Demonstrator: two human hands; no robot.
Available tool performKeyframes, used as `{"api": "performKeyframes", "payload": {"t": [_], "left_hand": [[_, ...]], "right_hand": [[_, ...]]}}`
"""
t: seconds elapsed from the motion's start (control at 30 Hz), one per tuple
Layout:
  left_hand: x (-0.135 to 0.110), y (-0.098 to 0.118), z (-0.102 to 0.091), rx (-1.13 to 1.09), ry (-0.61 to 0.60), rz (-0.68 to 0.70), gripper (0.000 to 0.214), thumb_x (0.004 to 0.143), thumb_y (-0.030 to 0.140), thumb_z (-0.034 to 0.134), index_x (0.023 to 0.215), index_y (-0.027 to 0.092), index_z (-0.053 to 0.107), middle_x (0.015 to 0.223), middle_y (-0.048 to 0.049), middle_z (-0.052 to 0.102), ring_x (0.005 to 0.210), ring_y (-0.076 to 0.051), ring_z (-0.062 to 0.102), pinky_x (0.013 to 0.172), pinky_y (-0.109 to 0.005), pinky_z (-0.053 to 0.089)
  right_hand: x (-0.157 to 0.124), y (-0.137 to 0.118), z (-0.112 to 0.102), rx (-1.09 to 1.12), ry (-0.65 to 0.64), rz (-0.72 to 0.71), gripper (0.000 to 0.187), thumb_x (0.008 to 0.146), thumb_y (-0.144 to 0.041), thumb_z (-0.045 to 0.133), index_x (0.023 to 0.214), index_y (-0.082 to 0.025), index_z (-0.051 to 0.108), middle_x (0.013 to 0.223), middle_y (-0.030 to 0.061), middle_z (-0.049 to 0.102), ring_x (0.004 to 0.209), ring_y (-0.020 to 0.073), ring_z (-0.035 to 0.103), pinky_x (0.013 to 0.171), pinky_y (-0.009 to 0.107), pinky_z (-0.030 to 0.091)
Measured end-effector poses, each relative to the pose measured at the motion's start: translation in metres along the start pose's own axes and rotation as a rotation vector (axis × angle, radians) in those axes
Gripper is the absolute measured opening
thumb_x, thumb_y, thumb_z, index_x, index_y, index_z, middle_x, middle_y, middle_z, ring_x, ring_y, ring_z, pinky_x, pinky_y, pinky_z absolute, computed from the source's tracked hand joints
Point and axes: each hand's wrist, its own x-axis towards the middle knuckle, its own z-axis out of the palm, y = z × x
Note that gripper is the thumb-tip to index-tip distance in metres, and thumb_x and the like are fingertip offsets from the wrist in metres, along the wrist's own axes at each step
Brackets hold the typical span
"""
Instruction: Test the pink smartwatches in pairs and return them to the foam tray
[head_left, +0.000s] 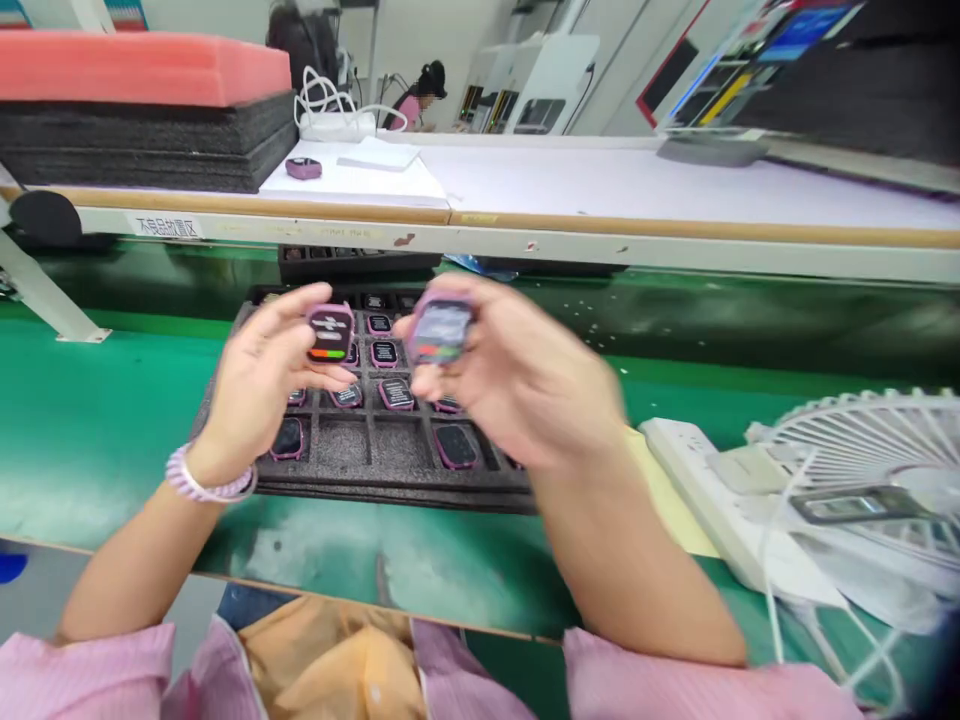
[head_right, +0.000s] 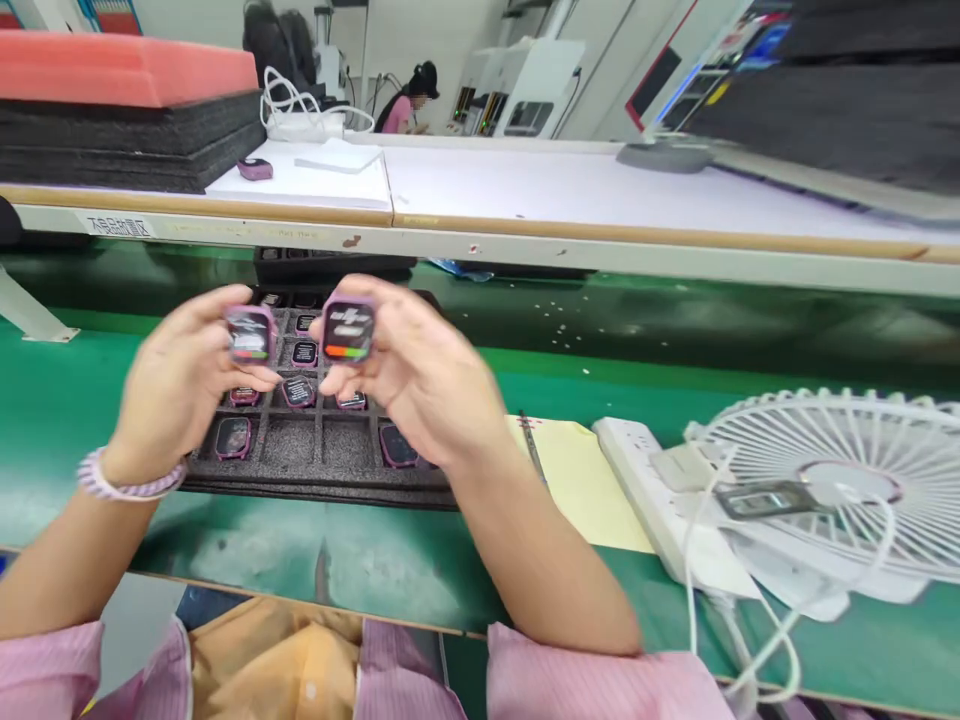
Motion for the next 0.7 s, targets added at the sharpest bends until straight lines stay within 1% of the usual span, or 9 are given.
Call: {"api": "performKeyframes", "payload": {"t": [0.03, 0.1, 0.13, 0.23, 0.33, 0.4, 0.5, 0.7], "left_hand": [[0.001, -0.005, 0.002, -0.028, -0.011, -0.052, 0.047, 0.088, 0.028, 0.070, 0.133, 0.019, 0.062, 0.109, -0.0073, 0.074, 0.067, -0.015, 0.074, 0.065, -0.030, 0.070], [0.001, -0.018, 0.004, -0.065, -0.023, -0.146, 0.052, 0.081, 0.022, 0.073, 0.131, 0.017, 0.061, 0.106, -0.0061, 0.074, 0.064, -0.014, 0.073, 0.063, -0.026, 0.068], [0.000, -0.024, 0.005, -0.062, -0.024, -0.166, 0.054, 0.079, 0.021, 0.074, 0.131, 0.017, 0.060, 0.105, -0.0058, 0.074, 0.064, -0.013, 0.073, 0.063, -0.024, 0.066], [-0.003, -0.037, 0.004, -0.040, -0.033, -0.157, 0.058, 0.076, 0.020, 0.076, 0.131, 0.017, 0.058, 0.107, -0.0059, 0.073, 0.065, -0.011, 0.072, 0.061, -0.021, 0.064], [-0.004, -0.039, 0.002, -0.027, -0.042, -0.129, 0.058, 0.074, 0.020, 0.078, 0.128, 0.018, 0.057, 0.106, -0.0052, 0.073, 0.065, -0.010, 0.071, 0.061, -0.020, 0.062], [-0.004, -0.038, 0.002, -0.021, -0.037, -0.122, 0.058, 0.074, 0.020, 0.078, 0.127, 0.018, 0.056, 0.106, -0.0051, 0.073, 0.065, -0.010, 0.071, 0.060, -0.019, 0.061], [-0.004, -0.037, 0.003, -0.021, -0.026, -0.132, 0.057, 0.073, 0.020, 0.078, 0.125, 0.017, 0.055, 0.109, -0.0059, 0.073, 0.065, -0.010, 0.071, 0.059, -0.017, 0.060], [-0.004, -0.037, 0.004, -0.044, -0.026, -0.133, 0.056, 0.072, 0.019, 0.080, 0.122, 0.017, 0.055, 0.100, -0.0022, 0.071, 0.063, -0.009, 0.070, 0.057, -0.016, 0.061]], "right_hand": [[0.010, 0.009, -0.001, 0.070, -0.050, 0.067, 0.046, 0.091, -0.050, 0.083, 0.125, -0.026, 0.064, 0.107, 0.0068, 0.074, 0.076, 0.0199, 0.072, 0.065, 0.032, 0.062], [0.027, 0.027, -0.004, 0.149, -0.062, 0.189, 0.050, 0.082, -0.035, 0.089, 0.123, -0.023, 0.062, 0.097, 0.0038, 0.074, 0.071, 0.0171, 0.071, 0.064, 0.028, 0.060], [0.033, 0.034, -0.006, 0.164, -0.062, 0.221, 0.052, 0.079, -0.029, 0.089, 0.123, -0.022, 0.061, 0.096, 0.0032, 0.074, 0.070, 0.0162, 0.071, 0.064, 0.027, 0.060], [0.038, 0.047, -0.009, 0.147, -0.064, 0.213, 0.059, 0.075, -0.018, 0.085, 0.127, -0.022, 0.058, 0.103, 0.0022, 0.075, 0.073, 0.0144, 0.073, 0.068, 0.025, 0.060], [0.033, 0.047, -0.006, 0.106, -0.098, 0.182, 0.063, 0.073, -0.013, 0.081, 0.130, -0.023, 0.055, 0.100, -0.0002, 0.075, 0.077, 0.0144, 0.075, 0.070, 0.024, 0.060], [0.031, 0.045, -0.004, 0.103, -0.112, 0.178, 0.062, 0.073, -0.013, 0.080, 0.129, -0.022, 0.054, 0.097, -0.0011, 0.074, 0.078, 0.0147, 0.075, 0.071, 0.024, 0.061], [0.032, 0.046, -0.003, 0.116, -0.112, 0.177, 0.060, 0.072, -0.012, 0.079, 0.126, -0.021, 0.054, 0.100, -0.0009, 0.074, 0.078, 0.0143, 0.076, 0.072, 0.023, 0.062], [0.032, 0.049, -0.002, 0.117, -0.113, 0.182, 0.057, 0.072, -0.013, 0.080, 0.122, -0.019, 0.054, 0.095, -0.0023, 0.074, 0.075, 0.0129, 0.076, 0.070, 0.020, 0.061]]}}
